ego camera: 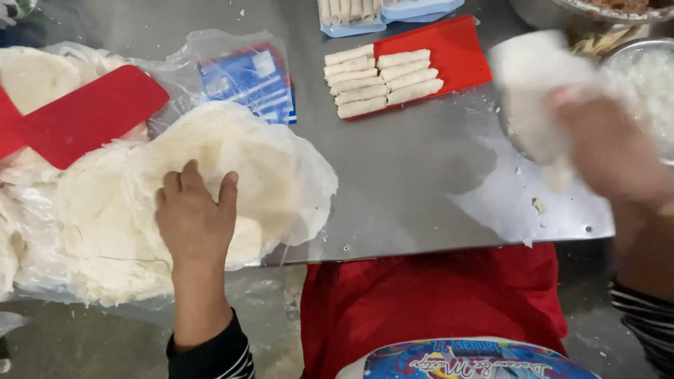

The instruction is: Manually rolling lumpia by placing meat filling on wrappers and rolling them into cylinders on a production table.

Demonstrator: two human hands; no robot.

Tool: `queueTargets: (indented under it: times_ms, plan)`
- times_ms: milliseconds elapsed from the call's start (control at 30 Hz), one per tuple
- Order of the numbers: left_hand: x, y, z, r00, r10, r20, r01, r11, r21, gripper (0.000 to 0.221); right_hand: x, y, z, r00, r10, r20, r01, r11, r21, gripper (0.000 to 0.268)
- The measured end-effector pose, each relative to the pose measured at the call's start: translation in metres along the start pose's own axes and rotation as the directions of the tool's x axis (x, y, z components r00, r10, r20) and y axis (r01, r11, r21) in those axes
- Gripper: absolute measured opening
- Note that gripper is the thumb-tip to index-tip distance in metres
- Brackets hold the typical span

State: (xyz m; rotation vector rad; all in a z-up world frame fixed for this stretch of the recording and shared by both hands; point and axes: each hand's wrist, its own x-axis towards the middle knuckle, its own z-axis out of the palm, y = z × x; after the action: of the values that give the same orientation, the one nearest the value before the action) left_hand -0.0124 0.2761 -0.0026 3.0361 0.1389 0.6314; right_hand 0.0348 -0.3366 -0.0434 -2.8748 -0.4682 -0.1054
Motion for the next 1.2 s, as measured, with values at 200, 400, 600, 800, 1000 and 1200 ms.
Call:
queueTargets:
  times_ms: [200, 400, 600, 800, 1000, 1200]
  plan:
    - [-0.011, 0.075, -0.007, 0.942, 0.183, -0.280, -0.274, 0.903, -0.332, 0.060, 0.015, -0.225, -0.017, 0.821, -0.303, 0.485, 0.186, 0.943, 0.275, 0.065]
    - [-0.055, 0.177, 0.002, 0.746, 0.666, -0.018, -0.609, 0.672, -0.421, 0.054, -0.050, -0.202, -0.023, 0.891, -0.383, 0.246, 0.372, 0.924, 0.091, 0.051]
    - [-0.046, 0.161, 0.021, 0.789, 0.600, -0.130, -0.608, 0.733, -0.304, 0.047, -0.067, -0.065, -0.044, 0.995, 0.064, 0.072, -0.071, 0.992, 0.104, 0.050]
    - [-0.060, 0.173, 0.017, 0.815, 0.548, -0.188, -0.563, 0.674, -0.479, 0.037, -0.013, -0.005, -0.076, 0.919, 0.385, 0.089, -0.355, 0.903, -0.241, 0.083]
    - [-0.059, 0.174, 0.013, 0.807, 0.523, -0.274, -0.575, 0.592, -0.565, 0.031, -0.014, -0.015, -0.079, 0.960, 0.125, -0.249, -0.142, 0.988, -0.053, 0.035]
    - [-0.062, 0.174, 0.011, 0.811, 0.526, -0.257, -0.573, 0.624, -0.532, 0.019, -0.004, -0.146, 0.036, 0.956, -0.242, -0.165, 0.253, 0.966, 0.050, 0.081]
